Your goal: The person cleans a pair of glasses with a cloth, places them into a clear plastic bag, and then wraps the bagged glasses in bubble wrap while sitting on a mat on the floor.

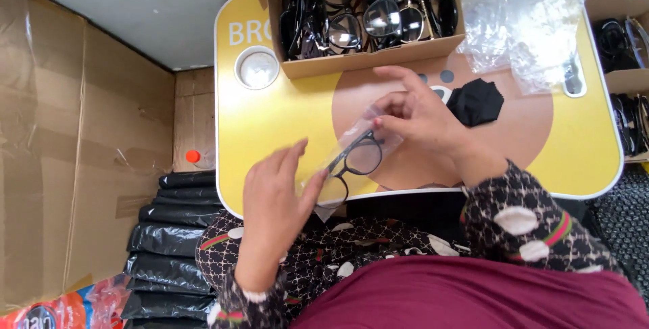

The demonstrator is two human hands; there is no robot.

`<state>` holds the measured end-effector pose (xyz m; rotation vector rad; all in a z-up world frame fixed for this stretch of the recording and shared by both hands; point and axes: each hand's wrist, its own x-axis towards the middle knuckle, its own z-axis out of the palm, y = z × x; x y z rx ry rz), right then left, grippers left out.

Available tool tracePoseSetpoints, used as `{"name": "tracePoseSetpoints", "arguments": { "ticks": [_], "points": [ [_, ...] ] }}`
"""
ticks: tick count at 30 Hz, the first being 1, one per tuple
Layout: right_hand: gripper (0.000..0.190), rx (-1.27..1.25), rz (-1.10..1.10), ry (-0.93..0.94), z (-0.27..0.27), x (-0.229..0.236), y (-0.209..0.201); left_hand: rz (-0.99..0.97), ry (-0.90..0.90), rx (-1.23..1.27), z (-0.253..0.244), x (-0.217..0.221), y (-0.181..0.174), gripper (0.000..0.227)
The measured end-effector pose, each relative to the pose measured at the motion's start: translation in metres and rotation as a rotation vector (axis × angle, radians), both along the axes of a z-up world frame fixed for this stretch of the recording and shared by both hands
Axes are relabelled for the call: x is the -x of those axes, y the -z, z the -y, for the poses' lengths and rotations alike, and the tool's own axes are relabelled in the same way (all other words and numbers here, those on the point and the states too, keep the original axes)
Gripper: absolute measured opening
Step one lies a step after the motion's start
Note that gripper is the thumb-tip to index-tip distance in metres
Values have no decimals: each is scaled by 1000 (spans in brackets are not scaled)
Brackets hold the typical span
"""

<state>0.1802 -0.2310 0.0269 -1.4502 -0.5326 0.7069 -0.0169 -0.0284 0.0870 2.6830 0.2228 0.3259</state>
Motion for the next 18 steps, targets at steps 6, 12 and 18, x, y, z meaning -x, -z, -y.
{"name": "tracePoseSetpoints", "arguments": {
  "ticks": [6, 12, 18],
  "points": [
    [84, 33, -55, -242, -25, -19, -17, -149, -46, 565, -9, -88, 43, 51],
    [81, -9, -53, -307, -36, -31, 8, -188, 58, 593, -11, -119, 45, 27],
    [82, -136, -144, -262, -30, -46, 31, 19, 1, 1087, -37, -118, 105, 7]
  ]
}}
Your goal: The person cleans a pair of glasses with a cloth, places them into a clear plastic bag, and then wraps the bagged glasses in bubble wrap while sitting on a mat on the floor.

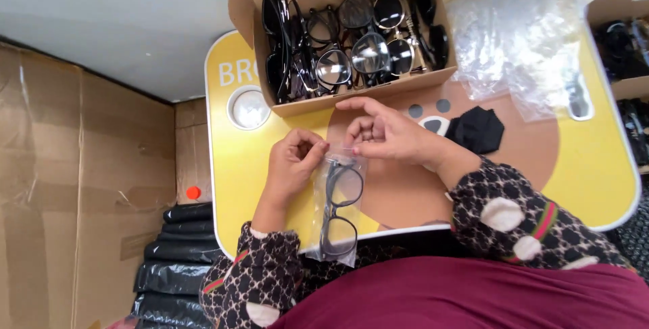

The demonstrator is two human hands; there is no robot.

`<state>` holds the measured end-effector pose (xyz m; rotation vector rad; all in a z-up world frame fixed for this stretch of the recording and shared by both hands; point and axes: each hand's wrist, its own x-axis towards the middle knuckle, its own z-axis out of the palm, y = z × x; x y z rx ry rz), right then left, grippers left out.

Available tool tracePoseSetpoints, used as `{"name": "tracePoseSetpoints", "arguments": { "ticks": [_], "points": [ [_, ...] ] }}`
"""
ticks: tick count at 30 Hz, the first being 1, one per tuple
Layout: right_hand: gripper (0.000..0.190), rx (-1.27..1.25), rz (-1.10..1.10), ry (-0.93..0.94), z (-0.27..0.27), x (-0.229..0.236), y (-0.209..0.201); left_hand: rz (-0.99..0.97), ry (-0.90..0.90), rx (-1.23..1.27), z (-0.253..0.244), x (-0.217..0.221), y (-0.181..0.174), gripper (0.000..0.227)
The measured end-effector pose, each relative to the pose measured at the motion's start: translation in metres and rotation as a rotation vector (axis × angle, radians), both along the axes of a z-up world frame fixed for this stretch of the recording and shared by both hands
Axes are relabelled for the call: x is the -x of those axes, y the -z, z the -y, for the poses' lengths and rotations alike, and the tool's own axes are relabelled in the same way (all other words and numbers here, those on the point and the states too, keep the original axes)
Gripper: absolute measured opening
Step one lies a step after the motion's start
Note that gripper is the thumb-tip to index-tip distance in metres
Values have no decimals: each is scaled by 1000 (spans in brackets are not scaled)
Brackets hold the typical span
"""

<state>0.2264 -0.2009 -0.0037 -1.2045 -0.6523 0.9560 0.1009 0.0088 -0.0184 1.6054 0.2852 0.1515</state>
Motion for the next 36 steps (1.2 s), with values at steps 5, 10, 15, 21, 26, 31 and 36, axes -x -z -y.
{"name": "tracePoseSetpoints", "arguments": {
  "ticks": [5, 10, 15, 21, 26, 31, 36],
  "points": [
    [76, 49, 24, 42, -3, 9, -4, 4, 4, 85, -5, 1, 4, 14],
    [77, -5, 38, 121, -6, 6, 17, -18, 45, 94, -6, 0, 1, 39],
    [72, -80, 67, 212, -8, 6, 16, -37, 23, 82, -9, -4, 3, 28],
    [69, -63, 101, 231, -8, 10, 20, 1, 58, 43, -3, -9, -12, 42],
    [62, -80, 135, 219, -10, 11, 18, 25, 70, -14, -2, -9, -9, 38],
    [66, -78, 156, 224, -9, 11, 19, 36, 55, 12, -3, -9, -8, 30],
    [66, -43, 180, 242, -11, 9, 18, 31, 17, 36, -5, -10, -8, 27]
  ]
}}
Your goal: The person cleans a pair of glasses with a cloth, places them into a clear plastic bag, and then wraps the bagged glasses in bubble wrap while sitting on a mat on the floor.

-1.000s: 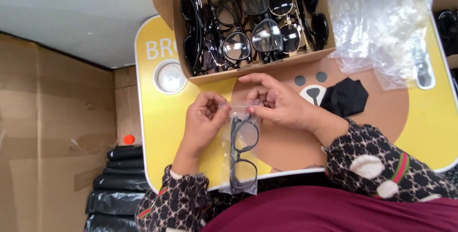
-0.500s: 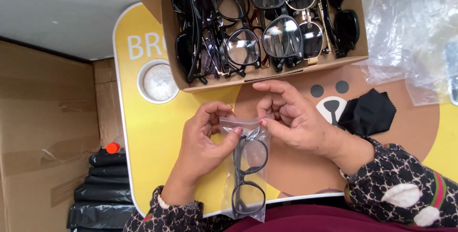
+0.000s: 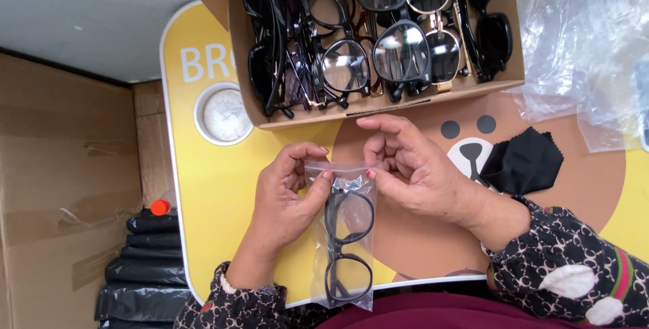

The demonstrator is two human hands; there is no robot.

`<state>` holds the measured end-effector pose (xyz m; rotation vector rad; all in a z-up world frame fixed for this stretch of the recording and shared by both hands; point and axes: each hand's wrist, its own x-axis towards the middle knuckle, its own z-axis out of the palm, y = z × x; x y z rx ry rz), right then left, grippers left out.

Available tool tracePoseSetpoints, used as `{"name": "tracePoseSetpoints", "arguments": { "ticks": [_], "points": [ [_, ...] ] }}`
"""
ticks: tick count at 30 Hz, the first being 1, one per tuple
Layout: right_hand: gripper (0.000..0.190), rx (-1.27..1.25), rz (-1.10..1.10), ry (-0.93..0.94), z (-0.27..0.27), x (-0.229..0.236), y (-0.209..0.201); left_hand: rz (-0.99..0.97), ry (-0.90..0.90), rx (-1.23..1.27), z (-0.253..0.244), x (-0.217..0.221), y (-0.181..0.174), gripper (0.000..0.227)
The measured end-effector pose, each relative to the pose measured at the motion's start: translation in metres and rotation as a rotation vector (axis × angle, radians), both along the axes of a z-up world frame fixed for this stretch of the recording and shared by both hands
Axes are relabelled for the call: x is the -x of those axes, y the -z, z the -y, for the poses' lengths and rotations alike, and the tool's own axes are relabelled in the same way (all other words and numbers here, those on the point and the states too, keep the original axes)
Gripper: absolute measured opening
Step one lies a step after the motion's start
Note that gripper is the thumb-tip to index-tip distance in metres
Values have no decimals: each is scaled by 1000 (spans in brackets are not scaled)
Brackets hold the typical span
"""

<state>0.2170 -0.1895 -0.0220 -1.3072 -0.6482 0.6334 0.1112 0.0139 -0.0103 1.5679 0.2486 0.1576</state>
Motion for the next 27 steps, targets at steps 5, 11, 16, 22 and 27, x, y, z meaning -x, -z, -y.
{"name": "tracePoseSetpoints", "arguments": {
  "ticks": [5, 11, 16, 22, 27],
  "points": [
    [65, -2, -7, 26, 0, -1, -2, -19, -8, 15, -2, 0, 1, 27],
    [60, -1, -16, 20, 2, 1, -3, -72, -4, 53, -3, 4, 6, 25],
    [57, -13, 17, 13, 1, 1, -3, -84, 8, 54, -2, 3, 3, 22],
    [56, -60, -39, 17, 3, 0, 1, -70, 27, 86, -4, 4, 6, 24],
    [55, -39, 17, -7, 4, 0, -3, -58, 15, 100, -5, 3, 7, 23]
  ]
}}
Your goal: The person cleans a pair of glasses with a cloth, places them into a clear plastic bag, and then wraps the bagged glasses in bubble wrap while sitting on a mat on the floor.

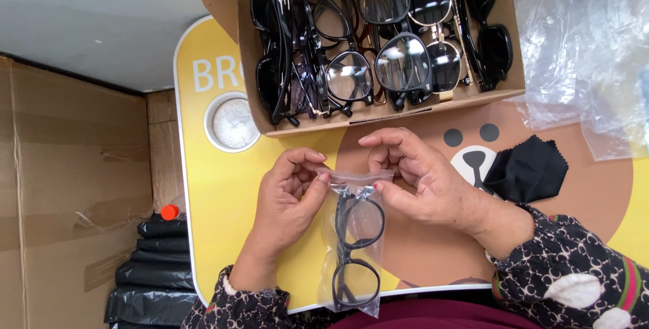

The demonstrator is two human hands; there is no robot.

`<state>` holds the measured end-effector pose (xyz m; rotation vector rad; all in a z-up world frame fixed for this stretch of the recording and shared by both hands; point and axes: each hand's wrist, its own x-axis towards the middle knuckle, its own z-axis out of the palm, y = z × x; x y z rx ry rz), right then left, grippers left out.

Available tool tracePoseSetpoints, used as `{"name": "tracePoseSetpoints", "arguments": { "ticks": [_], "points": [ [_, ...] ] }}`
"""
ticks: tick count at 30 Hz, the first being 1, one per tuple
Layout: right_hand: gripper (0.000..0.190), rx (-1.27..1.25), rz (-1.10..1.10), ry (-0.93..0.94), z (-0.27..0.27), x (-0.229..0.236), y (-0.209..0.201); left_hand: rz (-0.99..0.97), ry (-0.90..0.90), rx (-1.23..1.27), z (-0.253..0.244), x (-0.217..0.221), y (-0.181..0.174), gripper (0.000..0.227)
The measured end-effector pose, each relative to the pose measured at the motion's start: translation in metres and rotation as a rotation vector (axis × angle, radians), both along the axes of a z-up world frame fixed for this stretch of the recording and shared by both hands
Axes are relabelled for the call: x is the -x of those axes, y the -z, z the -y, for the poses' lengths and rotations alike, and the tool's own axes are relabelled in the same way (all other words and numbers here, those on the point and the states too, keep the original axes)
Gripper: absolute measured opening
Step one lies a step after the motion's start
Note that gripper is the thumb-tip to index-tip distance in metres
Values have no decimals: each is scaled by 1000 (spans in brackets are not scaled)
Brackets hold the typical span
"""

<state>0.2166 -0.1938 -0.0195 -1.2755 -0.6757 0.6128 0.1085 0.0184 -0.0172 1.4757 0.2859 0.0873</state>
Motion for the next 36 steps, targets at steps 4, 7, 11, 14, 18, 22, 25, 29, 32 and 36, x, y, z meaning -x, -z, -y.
{"name": "tracePoseSetpoints", "arguments": {
  "ticks": [4, 7, 11, 14, 18, 22, 25, 29, 32, 36],
  "points": [
    [52, 18, 2, 12, -3, 0, -6, 8, -2, -2, -1, 2, 6, 23],
    [50, 18, -10, 1, -3, 0, -5, 14, -18, -17, 0, 2, 6, 23],
    [41, 73, 66, -7, -2, 1, -7, 12, -13, -52, 0, 3, 5, 21],
    [30, 132, 194, 8, -5, -2, -19, 34, 18, -69, 4, 2, -2, 23],
    [12, 235, 407, -47, -2, -5, -24, 120, 115, -69, 11, -1, -15, 38],
    [8, 228, 305, -12, 4, -4, -23, 90, 85, 37, 7, -3, -9, 38],
    [21, 262, 331, -44, 5, -3, -14, 75, 49, 20, 6, -3, -8, 35],
    [19, 145, 525, 21, 7, -1, -8, 47, -17, 79, 6, 0, -9, 32],
    [23, 206, 474, 144, 16, -2, -20, 81, -100, 106, 6, 1, -9, 29],
    [47, 578, 322, 153, 52, 5, -37, 47, -278, -307, 31, 21, -36, 23]
  ]
}}
